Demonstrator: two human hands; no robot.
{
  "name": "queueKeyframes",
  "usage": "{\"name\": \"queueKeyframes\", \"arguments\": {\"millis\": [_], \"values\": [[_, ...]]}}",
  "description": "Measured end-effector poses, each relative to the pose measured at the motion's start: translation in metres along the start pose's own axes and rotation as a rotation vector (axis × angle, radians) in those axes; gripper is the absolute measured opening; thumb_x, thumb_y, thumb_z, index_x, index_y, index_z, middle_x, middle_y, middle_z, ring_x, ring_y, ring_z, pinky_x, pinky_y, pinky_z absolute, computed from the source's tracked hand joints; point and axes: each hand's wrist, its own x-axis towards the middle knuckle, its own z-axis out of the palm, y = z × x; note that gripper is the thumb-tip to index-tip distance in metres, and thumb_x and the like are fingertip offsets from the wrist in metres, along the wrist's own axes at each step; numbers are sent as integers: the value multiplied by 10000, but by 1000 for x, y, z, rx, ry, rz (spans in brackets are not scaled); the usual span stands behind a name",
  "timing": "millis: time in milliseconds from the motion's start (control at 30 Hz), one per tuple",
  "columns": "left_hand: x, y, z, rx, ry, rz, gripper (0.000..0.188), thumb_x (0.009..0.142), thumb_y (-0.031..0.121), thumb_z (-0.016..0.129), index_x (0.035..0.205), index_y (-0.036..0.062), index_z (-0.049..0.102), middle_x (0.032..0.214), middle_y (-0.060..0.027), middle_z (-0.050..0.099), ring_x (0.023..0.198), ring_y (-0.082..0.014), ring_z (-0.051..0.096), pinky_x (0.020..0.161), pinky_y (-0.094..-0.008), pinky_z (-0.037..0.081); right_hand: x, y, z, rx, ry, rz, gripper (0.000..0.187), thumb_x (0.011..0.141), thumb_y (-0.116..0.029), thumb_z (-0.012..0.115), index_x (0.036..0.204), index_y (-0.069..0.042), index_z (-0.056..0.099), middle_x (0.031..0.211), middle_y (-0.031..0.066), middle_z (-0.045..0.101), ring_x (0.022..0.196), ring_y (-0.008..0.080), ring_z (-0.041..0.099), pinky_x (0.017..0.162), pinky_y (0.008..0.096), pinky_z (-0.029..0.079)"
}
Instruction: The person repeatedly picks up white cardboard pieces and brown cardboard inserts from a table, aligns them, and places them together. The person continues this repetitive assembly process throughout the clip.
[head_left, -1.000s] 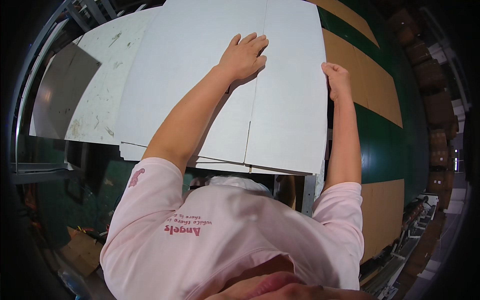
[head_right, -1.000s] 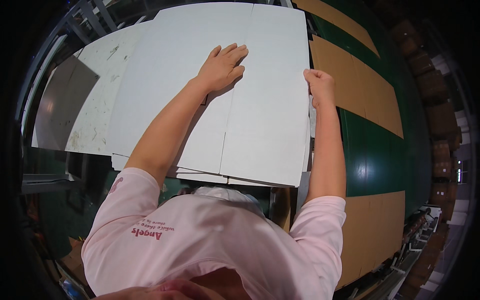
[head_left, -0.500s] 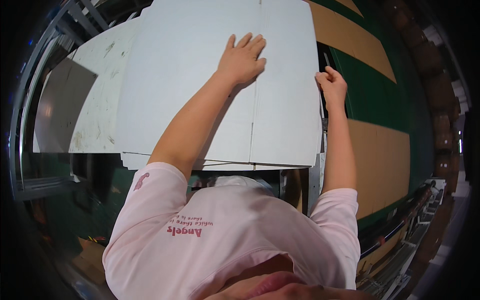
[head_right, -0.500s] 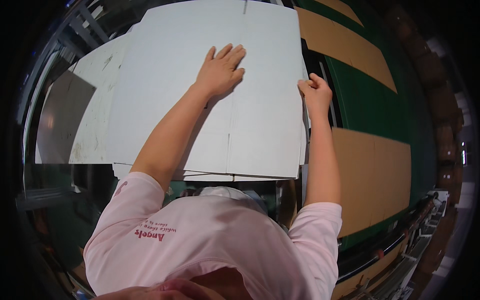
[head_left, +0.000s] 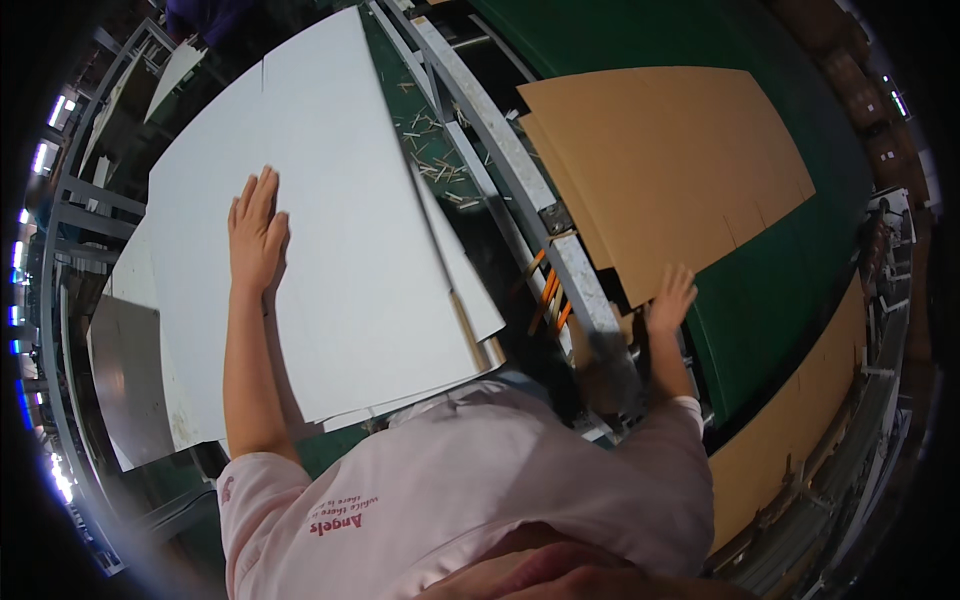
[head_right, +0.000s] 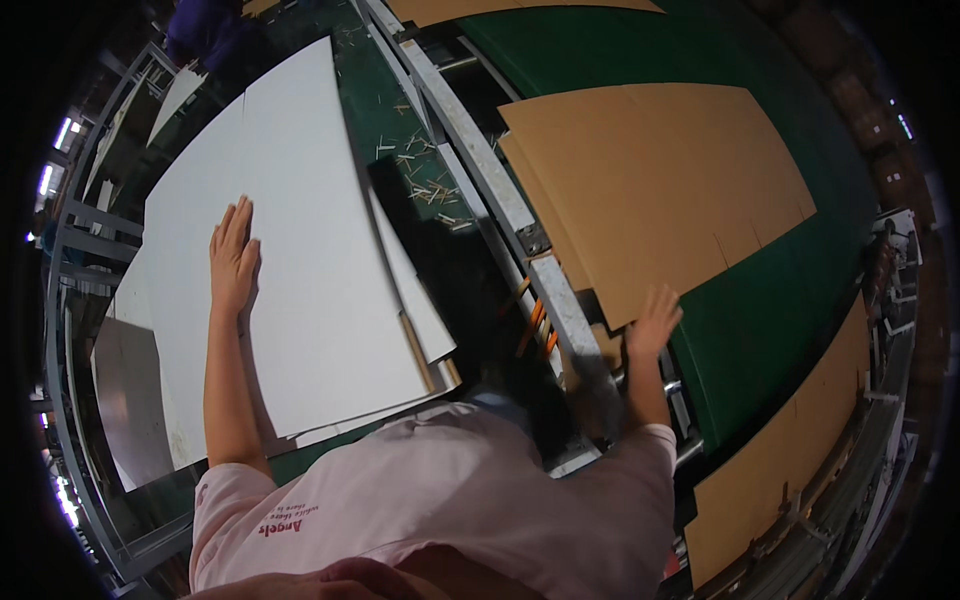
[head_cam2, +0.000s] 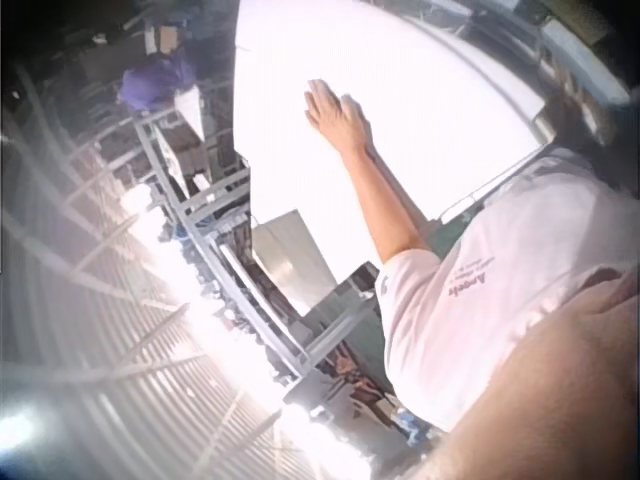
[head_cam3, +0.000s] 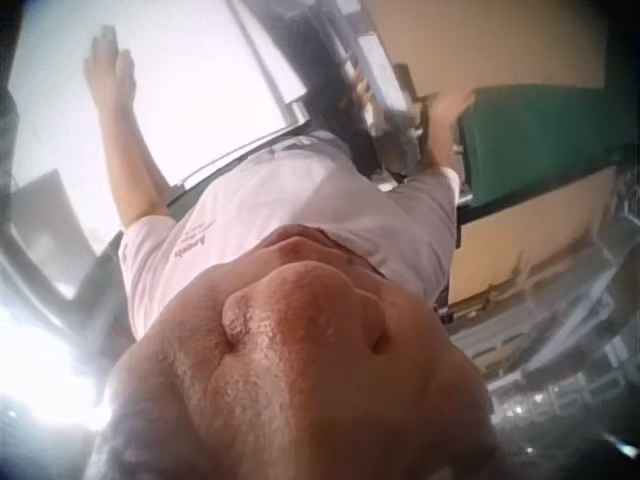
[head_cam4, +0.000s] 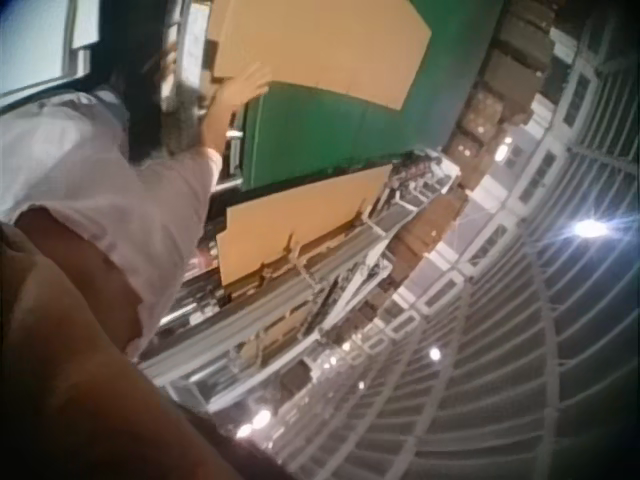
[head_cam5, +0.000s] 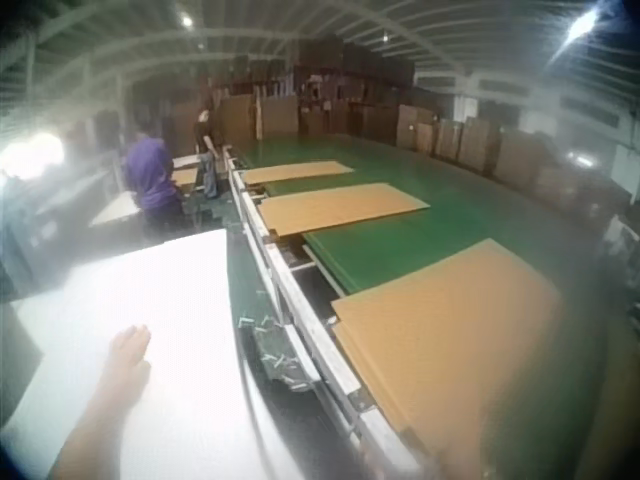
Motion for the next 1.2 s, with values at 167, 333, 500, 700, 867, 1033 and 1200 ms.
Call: {"name": "queueKeyframes", "arguments": {"millis": [167, 333, 500, 700, 867, 1033, 1200], "values": [[4, -6, -6, -45, -17, -5, 555, 895, 231, 426, 1442, 145, 390, 1511, -34, 357, 1431, -246, 238, 1171, -444, 122, 166, -92, -73, 499, 49, -176, 501, 771, -152, 645, 1250, -44, 548, 1292, 217, 540, 1142, 356, 545, 964, 464, 429], [0, -1, -11, -76, -38, -46, 596, 861, 261, 431, 1441, 133, 390, 1512, -59, 352, 1424, -273, 248, 1168, -450, 130, 224, -121, -253, 1214, 320, 71, 290, 872, -193, 633, 1005, 64, 630, 948, 197, 673, 782, 268, 638, 691, 405, 486], [5, 10, -13, -59, -42, -55, 600, 884, 339, 410, 1445, 128, 387, 1505, -65, 364, 1421, -278, 253, 1163, -455, 138, 253, -167, -161, 1692, 533, 496, 354, 933, -235, 593, 953, 117, 624, 898, 247, 661, 759, 285, 633, 652, 380, 486], [7, 15, -18, -49, -41, -63, 596, 916, 413, 372, 1441, 132, 400, 1494, -67, 382, 1418, -278, 261, 1162, -457, 142, 308, -269, 1, 1881, -508, 1441, 591, 843, -381, 698, 1226, 22, 498, 1164, 207, 575, 983, 374, 590, 806, 510, 499], [10, 11, -19, -78, -68, -62, 588, 905, 395, 391, 1425, 123, 420, 1493, -71, 384, 1411, -282, 275, 1161, -459, 143, 396, -301, -2, 2714, -533, 814, 285, 881, -169, 619, 1126, -52, 532, 986, 135, 644, 795, 311, 646, 613, 470, 569], [6, 15, -21, -84, -37, -75, 611, 814, 286, 464, 1399, 110, 447, 1476, -74, 408, 1402, -281, 290, 1160, -454, 157, 391, -250, -190, 2757, -700, 210, 178, 859, -118, 622, 1024, -60, 593, 915, 109, 668, 794, 236, 653, 642, 348, 568], [5, 12, -18, 5, -7, -69, 570, 854, 314, 461, 1381, 96, 456, 1460, -79, 421, 1367, -290, 339, 1150, -450, 195, 268, -227, -346, 2744, -738, 5, 163, 870, -123, 618, 1000, -25, 607, 895, 131, 677, 765, 227, 663, 625, 308, 551]]}}
